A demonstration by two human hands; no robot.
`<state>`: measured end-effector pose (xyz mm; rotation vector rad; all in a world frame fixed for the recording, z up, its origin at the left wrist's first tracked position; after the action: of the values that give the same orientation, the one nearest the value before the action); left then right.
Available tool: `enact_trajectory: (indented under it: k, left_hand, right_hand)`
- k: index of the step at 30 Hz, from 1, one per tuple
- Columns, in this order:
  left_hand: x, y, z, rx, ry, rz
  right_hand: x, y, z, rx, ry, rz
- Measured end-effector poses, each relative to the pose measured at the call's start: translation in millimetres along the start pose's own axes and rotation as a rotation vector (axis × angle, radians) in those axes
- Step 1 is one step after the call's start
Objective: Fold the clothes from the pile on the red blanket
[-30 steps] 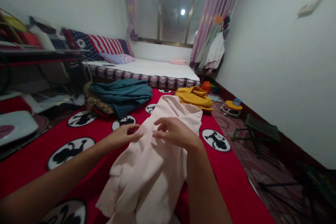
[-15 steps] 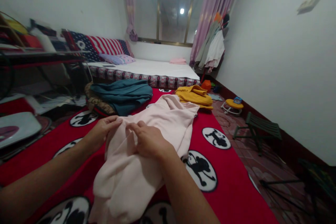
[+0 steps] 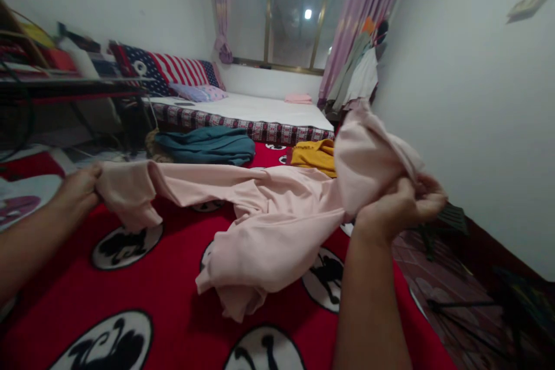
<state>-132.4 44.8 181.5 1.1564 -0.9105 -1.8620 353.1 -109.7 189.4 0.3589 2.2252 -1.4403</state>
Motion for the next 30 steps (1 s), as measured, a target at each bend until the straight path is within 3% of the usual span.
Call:
enact_trajectory:
  k: [1,3,4,6,8,9,10,12,15,17,21,26,28,30]
  left_hand:
    - [2.6,0.0,0.9,-0.031,-0.022,-0.029]
    - [6.9,-5.7,5.9,-0.097,-0.044,-0.087]
    - [7.9,-10.2,11.9,-0.143,-0.019,-0.124]
    - [9.2,-16.9,28.3,-0.298,0.145,-0.226]
    - [11.9,-19.2,28.6,-0.479,0.296,-0.319]
    - [12.1,-19.9,15.6,-0.548,0.288,-0.349]
    - [11.0,-20.9,-8.0,-0.585,0.19,-0.377]
    - [13.2,-21.3,-71.3,-0.584,-0.12,-0.445]
    - [21.3,-19.9,-145.6,-0.581,-0.368,-0.54]
    - [21.5,-26.9,-172.3,-0.548,-0.459,-0.562]
    - [10.7,-57.5,-181.5,-0.501,-0.524,-0.507]
    - [1.5,-81.2,-169.8,-0.46,-0.431,-0.476]
    - [-2.1,-83.6,-163.8,-0.469,-0.371,-0.449]
    - [-6.8,-80.4,-153.1,-0.481,-0.309,-0.415]
  right_hand:
    - [1.2,2.3,2.1,-0.04,0.053,-0.005]
    - [10.0,7.6,-11.7,-0.087,-0.016,-0.068]
    - [17.9,9.6,-27.9,-0.078,-0.156,-0.111]
    - [43.9,11.1,-62.2,-0.01,-0.49,-0.182]
    - [81.7,7.5,-90.1,0.106,-0.854,-0.193]
    - [103.4,3.9,-99.8,0.155,-1.034,-0.178]
    - [124.7,-0.7,-106.0,0.194,-1.196,-0.156]
    - [160.5,-11.5,-109.7,0.234,-1.436,-0.104]
    - [194.1,-24.4,-100.0,0.244,-1.678,-0.077]
    - [204.2,-29.3,-85.2,0.259,-1.795,-0.067]
    - [212.9,-28.3,-46.2,0.409,-1.895,0.105]
    - [235.5,-8.3,-11.6,0.574,-1.778,0.384]
    - [233.1,-2.3,-5.3,0.555,-1.703,0.372]
    - [213.7,-2.5,-1.5,0.5,-1.608,0.273]
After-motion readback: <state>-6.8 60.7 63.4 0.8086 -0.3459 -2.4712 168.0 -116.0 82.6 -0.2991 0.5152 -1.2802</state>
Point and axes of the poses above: each hand's wrist, its own x-axis away from the middle knuckle, its own z-axis out of the back of the hand, y = z × x, the point moved 8 cm from there along -x, towards the middle knuckle, and after that the axes turned 4 degrees about -z, right-handed, at the moved point
